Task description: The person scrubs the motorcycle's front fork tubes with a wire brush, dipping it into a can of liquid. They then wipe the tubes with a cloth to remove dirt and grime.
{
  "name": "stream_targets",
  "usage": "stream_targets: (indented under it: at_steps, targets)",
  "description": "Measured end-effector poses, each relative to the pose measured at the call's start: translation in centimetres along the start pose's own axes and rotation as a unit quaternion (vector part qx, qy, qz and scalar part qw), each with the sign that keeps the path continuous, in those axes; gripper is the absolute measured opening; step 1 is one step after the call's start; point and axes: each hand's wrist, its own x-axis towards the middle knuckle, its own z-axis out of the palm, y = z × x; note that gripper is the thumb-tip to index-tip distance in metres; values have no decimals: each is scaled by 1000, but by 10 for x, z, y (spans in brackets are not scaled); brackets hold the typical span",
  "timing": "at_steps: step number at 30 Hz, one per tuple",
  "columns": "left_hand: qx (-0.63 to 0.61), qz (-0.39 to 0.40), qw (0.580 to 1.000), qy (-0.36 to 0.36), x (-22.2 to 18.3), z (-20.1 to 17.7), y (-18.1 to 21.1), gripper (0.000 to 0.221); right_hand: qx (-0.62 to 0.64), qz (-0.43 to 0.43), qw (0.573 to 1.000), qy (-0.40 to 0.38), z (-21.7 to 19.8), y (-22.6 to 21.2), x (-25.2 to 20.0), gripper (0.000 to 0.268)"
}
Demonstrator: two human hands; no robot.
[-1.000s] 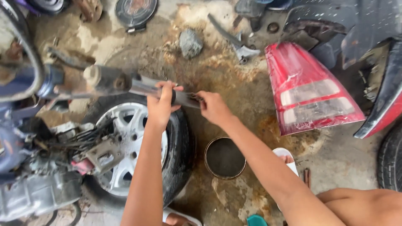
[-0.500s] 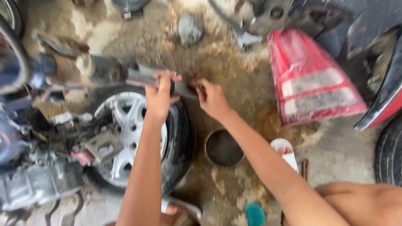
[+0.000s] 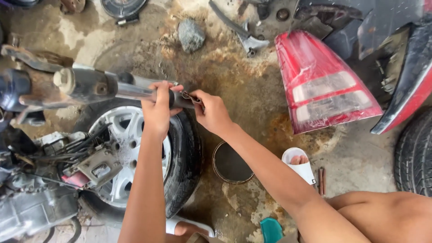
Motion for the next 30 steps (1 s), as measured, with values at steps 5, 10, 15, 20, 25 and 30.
stream_targets:
  at_steps: [5, 10, 15, 20, 25, 30]
  targets:
    - [-4, 19, 1000, -15, 5, -4, -6, 34, -64, -7, 998, -14, -1, 53, -7, 20]
    - [11, 23, 999, -22, 7, -2, -9, 36, -42, -7, 999, -19, -4, 15, -3, 29]
    - [7, 20, 999, -36, 3, -4, -7, 40, -83, 16, 996, -21, -10, 67, -15, 18]
    - [3, 34, 998, -52, 10, -8, -20, 39, -32, -20, 999, 7, -2, 5, -2, 24]
    - [-8, 48, 997, -58, 15, -8, -6, 42, -115, -20, 993, 5, 0, 74, -4, 18]
    - [-26, 27, 998, -48, 15, -15, -23, 27, -39, 84, 993, -76, -23, 41, 8, 14]
